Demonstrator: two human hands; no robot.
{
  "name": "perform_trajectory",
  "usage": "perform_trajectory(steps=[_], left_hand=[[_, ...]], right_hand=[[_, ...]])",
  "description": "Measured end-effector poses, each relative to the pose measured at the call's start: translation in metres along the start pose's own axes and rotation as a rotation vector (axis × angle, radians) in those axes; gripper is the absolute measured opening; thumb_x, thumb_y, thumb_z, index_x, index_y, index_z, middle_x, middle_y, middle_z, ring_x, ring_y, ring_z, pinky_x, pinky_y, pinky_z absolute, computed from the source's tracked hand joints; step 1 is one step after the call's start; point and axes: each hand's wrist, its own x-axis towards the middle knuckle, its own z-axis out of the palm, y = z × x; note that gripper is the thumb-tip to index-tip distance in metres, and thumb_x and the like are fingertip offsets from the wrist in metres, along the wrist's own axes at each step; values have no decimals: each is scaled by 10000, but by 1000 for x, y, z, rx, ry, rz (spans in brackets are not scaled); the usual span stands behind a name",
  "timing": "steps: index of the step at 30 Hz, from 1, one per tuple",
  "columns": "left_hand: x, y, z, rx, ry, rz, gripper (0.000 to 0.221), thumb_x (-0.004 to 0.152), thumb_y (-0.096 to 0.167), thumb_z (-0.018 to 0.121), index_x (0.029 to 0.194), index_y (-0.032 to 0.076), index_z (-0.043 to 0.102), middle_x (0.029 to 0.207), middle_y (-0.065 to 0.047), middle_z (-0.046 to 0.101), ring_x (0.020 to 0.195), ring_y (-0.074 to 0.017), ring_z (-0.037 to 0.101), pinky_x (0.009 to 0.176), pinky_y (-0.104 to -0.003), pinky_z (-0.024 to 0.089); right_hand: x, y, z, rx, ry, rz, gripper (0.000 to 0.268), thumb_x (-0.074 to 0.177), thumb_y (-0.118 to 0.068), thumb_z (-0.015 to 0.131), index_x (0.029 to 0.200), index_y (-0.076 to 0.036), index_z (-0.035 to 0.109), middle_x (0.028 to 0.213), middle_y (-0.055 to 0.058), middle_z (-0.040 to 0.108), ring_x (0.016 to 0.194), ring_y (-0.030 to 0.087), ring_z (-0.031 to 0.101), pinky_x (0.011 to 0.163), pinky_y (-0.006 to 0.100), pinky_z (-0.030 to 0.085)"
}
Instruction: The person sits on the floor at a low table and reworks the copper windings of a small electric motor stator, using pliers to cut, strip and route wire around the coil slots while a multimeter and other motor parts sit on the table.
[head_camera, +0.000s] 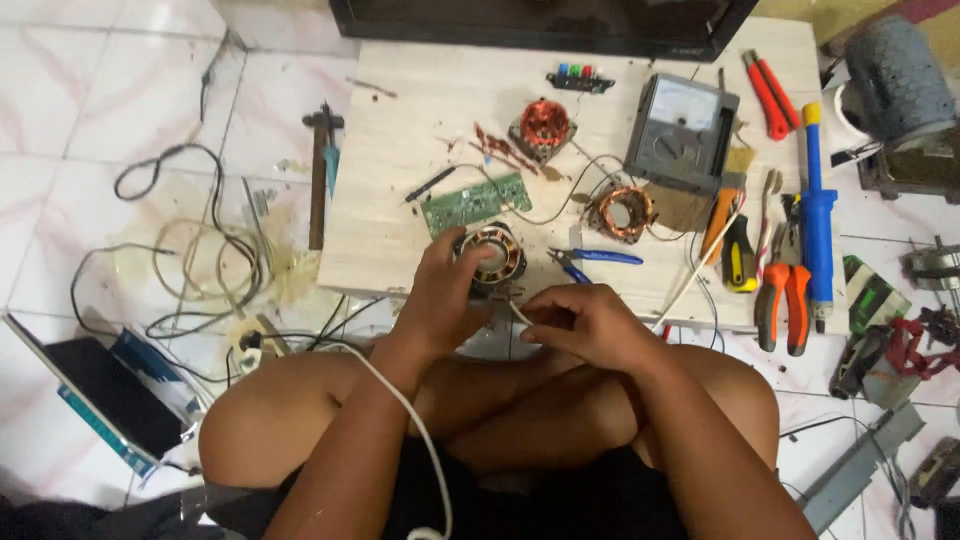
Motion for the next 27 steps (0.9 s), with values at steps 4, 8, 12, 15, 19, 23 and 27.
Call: perform_trajectory(steps=[4, 8, 12, 15, 19, 23, 27], left_hand=[[2, 1, 5, -18, 97, -20, 583, 814, -10, 740, 1329, 105, 493, 1466, -334, 396, 1336, -614, 432, 983, -670, 517], [1, -2, 8, 7, 139, -71, 522, 789, 57, 800, 1245, 165, 569, 1440, -250, 466, 1315, -537, 503, 980, -603, 553], [-3, 1, 3, 7, 178, -69, 381, 782, 112, 818, 1103, 199, 631, 1379, -195, 529, 1257, -495, 567, 939, -556, 576], [-4, -5, 10, 11, 280, 19, 302, 825, 157, 788, 1077, 207, 628, 1287, -184, 563, 1141, -470, 646, 863, -514, 603], [-4, -10, 20, 11, 313, 44, 350, 780, 138, 827, 1082, 158, 651, 1239, -195, 566, 1089, -491, 665, 800, -528, 627], [-2, -15, 29, 20, 318, 6, 476, 736, 159, 856, 1157, 179, 635, 1237, -179, 565, 1111, -457, 661, 847, -540, 608], [-3, -12, 27, 1, 338, 20, 508, 723, 178, 880, 1164, 164, 629, 1191, -177, 575, 1076, -449, 672, 845, -527, 606]], right_hand=[[-3, 9, -1, -35, -12, -4, 184, 856, -135, 814, 1010, -39, 789, 853, 172, 807, 837, 294, 765, 794, 462, 602], [-3, 17, -2, -45, -8, 4, 204, 830, -138, 833, 1012, -54, 797, 816, 133, 805, 761, 232, 735, 723, 406, 591], [3, 22, 2, -60, 36, -26, 633, 759, -177, 898, 1337, -128, 644, 888, 75, 799, 700, 188, 711, 635, 345, 577], [0, 15, 4, -103, -15, -52, 411, 824, -129, 819, 1218, -101, 704, 814, 69, 798, 670, 186, 692, 586, 338, 558], [-1, 26, 4, -135, -22, -39, 342, 840, -141, 800, 1169, -125, 706, 802, 64, 801, 679, 197, 681, 603, 348, 558], [-4, 31, 5, -82, 56, -8, 313, 813, -93, 816, 1114, -134, 737, 755, 54, 789, 659, 176, 671, 596, 320, 559], [-5, 2, -5, -133, 181, 9, 328, 833, -83, 776, 1152, -151, 748, 707, 72, 755, 616, 185, 646, 565, 328, 542]])
